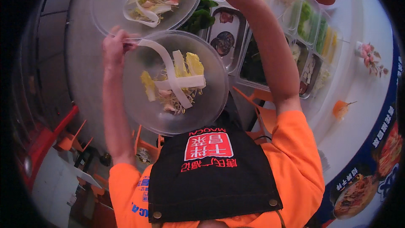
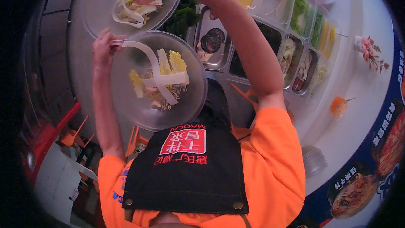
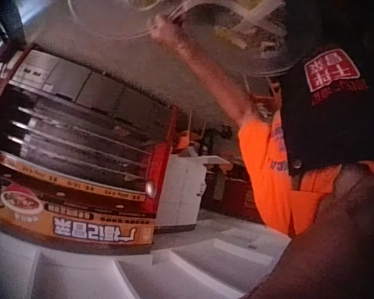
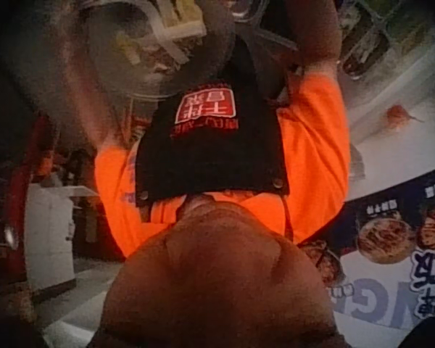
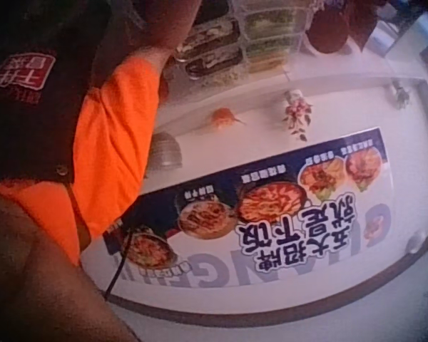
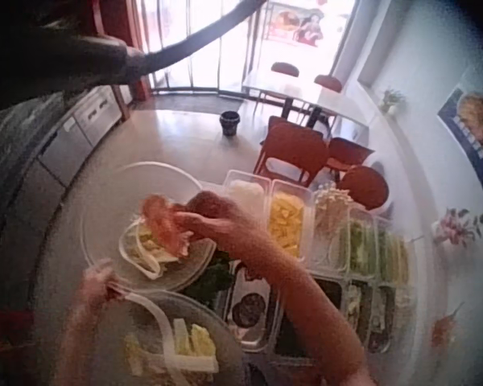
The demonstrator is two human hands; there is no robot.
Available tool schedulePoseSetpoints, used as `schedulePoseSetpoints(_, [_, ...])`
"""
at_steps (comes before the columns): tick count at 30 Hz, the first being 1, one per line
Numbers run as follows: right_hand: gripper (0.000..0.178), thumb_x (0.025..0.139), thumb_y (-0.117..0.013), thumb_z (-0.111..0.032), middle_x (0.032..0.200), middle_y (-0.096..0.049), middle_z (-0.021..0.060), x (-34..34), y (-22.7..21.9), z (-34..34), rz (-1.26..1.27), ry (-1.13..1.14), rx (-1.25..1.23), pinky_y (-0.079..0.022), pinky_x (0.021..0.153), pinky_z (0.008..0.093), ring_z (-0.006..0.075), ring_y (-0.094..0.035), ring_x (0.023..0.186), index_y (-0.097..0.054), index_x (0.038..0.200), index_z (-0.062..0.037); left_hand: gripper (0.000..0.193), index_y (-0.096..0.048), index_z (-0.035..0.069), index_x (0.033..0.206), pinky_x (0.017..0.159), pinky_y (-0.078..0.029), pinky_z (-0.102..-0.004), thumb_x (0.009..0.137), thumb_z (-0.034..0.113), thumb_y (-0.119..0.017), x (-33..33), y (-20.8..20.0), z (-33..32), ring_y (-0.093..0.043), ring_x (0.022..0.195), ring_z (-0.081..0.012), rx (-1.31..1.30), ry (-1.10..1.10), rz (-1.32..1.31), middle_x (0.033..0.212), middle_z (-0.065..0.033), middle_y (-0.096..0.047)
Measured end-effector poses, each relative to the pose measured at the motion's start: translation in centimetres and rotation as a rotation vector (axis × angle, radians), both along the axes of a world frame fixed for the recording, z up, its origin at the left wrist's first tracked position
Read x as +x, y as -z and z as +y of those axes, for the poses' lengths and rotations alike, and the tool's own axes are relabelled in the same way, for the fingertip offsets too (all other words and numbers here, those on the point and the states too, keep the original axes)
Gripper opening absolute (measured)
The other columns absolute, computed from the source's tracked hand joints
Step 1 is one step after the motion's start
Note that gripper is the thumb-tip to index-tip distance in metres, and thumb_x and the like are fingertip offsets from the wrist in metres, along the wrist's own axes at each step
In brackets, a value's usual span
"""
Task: The person assembles a mixed vegetable and meat dish by hand, placing bean sprouts, napa cabbage, leafy greens, enoki mushrooms, and sliced meat into two clear bowls. The person then weighs the bowls on a digital scale and places them into a black plastic bag.
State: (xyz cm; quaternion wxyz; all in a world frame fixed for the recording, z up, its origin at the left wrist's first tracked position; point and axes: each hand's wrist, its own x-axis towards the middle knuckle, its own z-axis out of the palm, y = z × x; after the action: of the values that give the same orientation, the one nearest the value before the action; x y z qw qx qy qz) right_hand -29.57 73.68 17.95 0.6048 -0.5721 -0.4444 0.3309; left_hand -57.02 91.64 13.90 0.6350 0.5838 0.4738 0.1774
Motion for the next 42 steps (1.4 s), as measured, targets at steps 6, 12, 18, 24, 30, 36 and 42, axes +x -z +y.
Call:
schedulePoseSetpoints(6, [0.025,0.085,-0.057,-0.023,0.076,-0.067,0.0119,2.0,12.4,-4.2,-0.285,0.643,-0.415,-0.051,0.063,0.0314,0.0162,-0.065,0.068,-0.066,0.087,0.0002,0.061,-0.022,-0.010,0.137,0.045,-0.047,-0.0270,0.083,0.005,-0.047,-0.7,1.2,0.2,-0.057,0.050,-0.0177,0.022,0.003,-0.033,0.084,-0.0246,-0.065])
schedulePoseSetpoints(12, [0.017,0.085,-0.048,-0.012,0.097,-0.059,0.0161,1.3,30.2,-7.8,-0.964,0.442,-0.819,-0.050,0.077,0.0450,0.0342,-0.058,0.094,-0.059,0.096,-0.0036,0.061,-0.021,-0.010,0.138,0.045,-0.048,-0.0273,0.085,0.007,-0.046,-1.2,2.0,0.4,-0.057,0.050,-0.0180,-0.023,-0.047,-0.027,0.084,-0.0256,-0.064])
schedulePoseSetpoints(18, [0.014,0.080,-0.056,-0.015,0.091,-0.059,0.0152,1.3,34.3,-6.3,-0.952,0.546,-0.894,-0.050,0.076,0.0438,0.0340,-0.058,0.092,-0.060,0.089,-0.0052,0.051,-0.031,-0.009,0.130,0.045,-0.048,-0.0277,0.084,0.007,-0.047,-1.6,1.2,0.0,-0.058,0.050,-0.0184,0.004,-0.127,0.027,0.083,-0.0241,-0.065])
schedulePoseSetpoints(24, [0.028,0.078,-0.064,-0.023,0.097,-0.064,0.0190,1.5,29.1,-7.8,-0.484,0.503,-0.924,-0.049,0.077,0.0432,0.0364,-0.062,0.091,-0.061,0.098,-0.0040,0.007,-0.050,0.004,0.076,0.045,-0.048,-0.0262,0.082,0.007,-0.048,-2.2,2.0,0.5,-0.058,0.051,-0.0177,-0.051,-0.100,-0.010,0.071,-0.0145,-0.062])
schedulePoseSetpoints(30, [0.023,0.078,-0.065,-0.011,0.087,-0.064,0.0020,-2.4,9.7,-10.6,-0.112,0.351,-0.410,-0.045,0.069,0.0219,0.0075,-0.057,0.077,-0.062,0.099,-0.0004,0.016,-0.055,0.001,0.077,0.049,-0.047,-0.0264,0.085,0.012,-0.048,-2.8,2.9,0.8,-0.058,0.055,-0.0171,-0.034,-0.014,-0.025,0.074,-0.0151,-0.063])
schedulePoseSetpoints(36, [0.021,0.084,-0.065,-0.010,0.086,-0.062,0.0024,-13.5,-2.7,-10.3,-0.123,-0.016,-0.229,-0.046,0.066,0.0229,0.0077,-0.056,0.073,-0.060,0.102,-0.0015,0.015,-0.055,0.000,0.073,0.054,-0.050,-0.0263,0.083,0.010,-0.051,-2.1,1.7,0.5,-0.059,0.058,-0.0174,-0.048,-0.072,0.008,0.073,-0.0119,-0.061])
schedulePoseSetpoints(42, [0.022,0.086,-0.063,-0.011,0.094,-0.067,0.0059,-8.1,3.4,-11.3,-0.163,0.440,-0.157,-0.048,0.074,0.0228,0.0096,-0.060,0.080,-0.064,0.105,-0.0018,0.015,-0.055,0.001,0.069,0.054,-0.050,-0.0275,0.082,0.008,-0.051,-2.3,1.6,0.5,-0.059,0.057,-0.0171,-0.029,-0.122,-0.024,0.069,-0.0105,-0.059])
